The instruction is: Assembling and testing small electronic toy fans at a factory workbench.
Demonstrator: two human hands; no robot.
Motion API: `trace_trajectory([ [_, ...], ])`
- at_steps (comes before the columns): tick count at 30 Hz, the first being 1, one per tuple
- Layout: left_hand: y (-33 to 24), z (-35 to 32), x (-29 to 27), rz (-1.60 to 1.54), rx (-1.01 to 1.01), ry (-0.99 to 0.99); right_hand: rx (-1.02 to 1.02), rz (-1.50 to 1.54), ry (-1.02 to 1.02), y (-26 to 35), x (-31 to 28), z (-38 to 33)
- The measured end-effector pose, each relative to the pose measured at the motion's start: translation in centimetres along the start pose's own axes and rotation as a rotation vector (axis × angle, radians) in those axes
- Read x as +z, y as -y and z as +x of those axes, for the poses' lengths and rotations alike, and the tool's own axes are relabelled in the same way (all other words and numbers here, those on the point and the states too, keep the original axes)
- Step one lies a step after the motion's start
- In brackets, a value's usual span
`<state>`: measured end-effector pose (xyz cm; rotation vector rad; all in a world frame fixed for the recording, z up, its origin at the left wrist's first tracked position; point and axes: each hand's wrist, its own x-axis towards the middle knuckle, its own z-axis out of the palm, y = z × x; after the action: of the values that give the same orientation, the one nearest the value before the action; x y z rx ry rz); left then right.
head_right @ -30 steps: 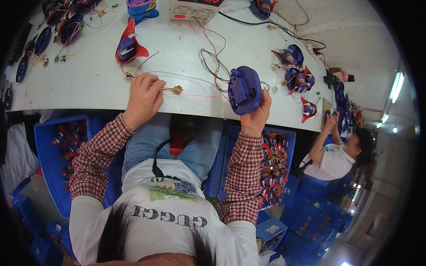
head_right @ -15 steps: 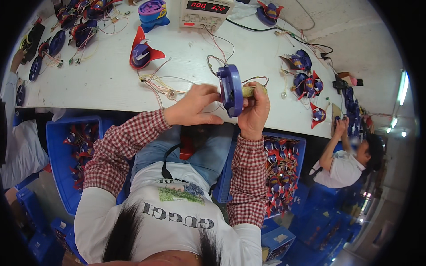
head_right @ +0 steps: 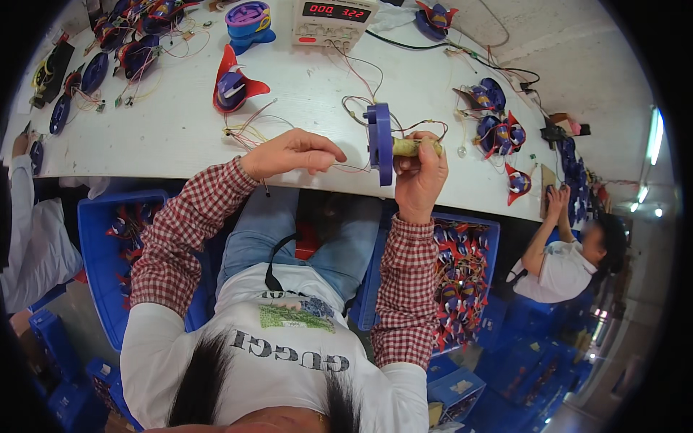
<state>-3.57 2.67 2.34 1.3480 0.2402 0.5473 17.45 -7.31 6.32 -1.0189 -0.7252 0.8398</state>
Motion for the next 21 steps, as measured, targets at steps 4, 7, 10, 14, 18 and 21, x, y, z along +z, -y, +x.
trace_trajectory([
  [4, -1.5, 1.1, -0.8, 0.055, -0.363, 0.116, -0.019, -0.023, 0.013, -0.6, 1.3, 0.1],
  [7, -1.9, 1.3, -1.2, 0.087, -0.439, 0.183, -0.019, -0.032, 0.031, -0.6, 2.1, 0.1],
  [10, -1.7, 1.4, -1.2, 0.123, -0.286, 0.27, -0.019, -0.071, 0.048, -0.6, 2.3, 0.0],
  [14, -0.9, 1.1, -1.0, 0.025, -0.325, 0.101, -0.026, -0.053, 0.05, -0.9, 2.3, 0.2],
  [18, 0.4, 0.8, -1.0, -0.215, -0.32, -0.054, -0.039, -0.131, 0.06, -1.2, 2.0, 0.5],
  [21, 1.1, 0.5, -1.3, -0.418, -0.307, -0.155, -0.048, -0.214, 0.071, -1.1, 1.7, 0.5],
])
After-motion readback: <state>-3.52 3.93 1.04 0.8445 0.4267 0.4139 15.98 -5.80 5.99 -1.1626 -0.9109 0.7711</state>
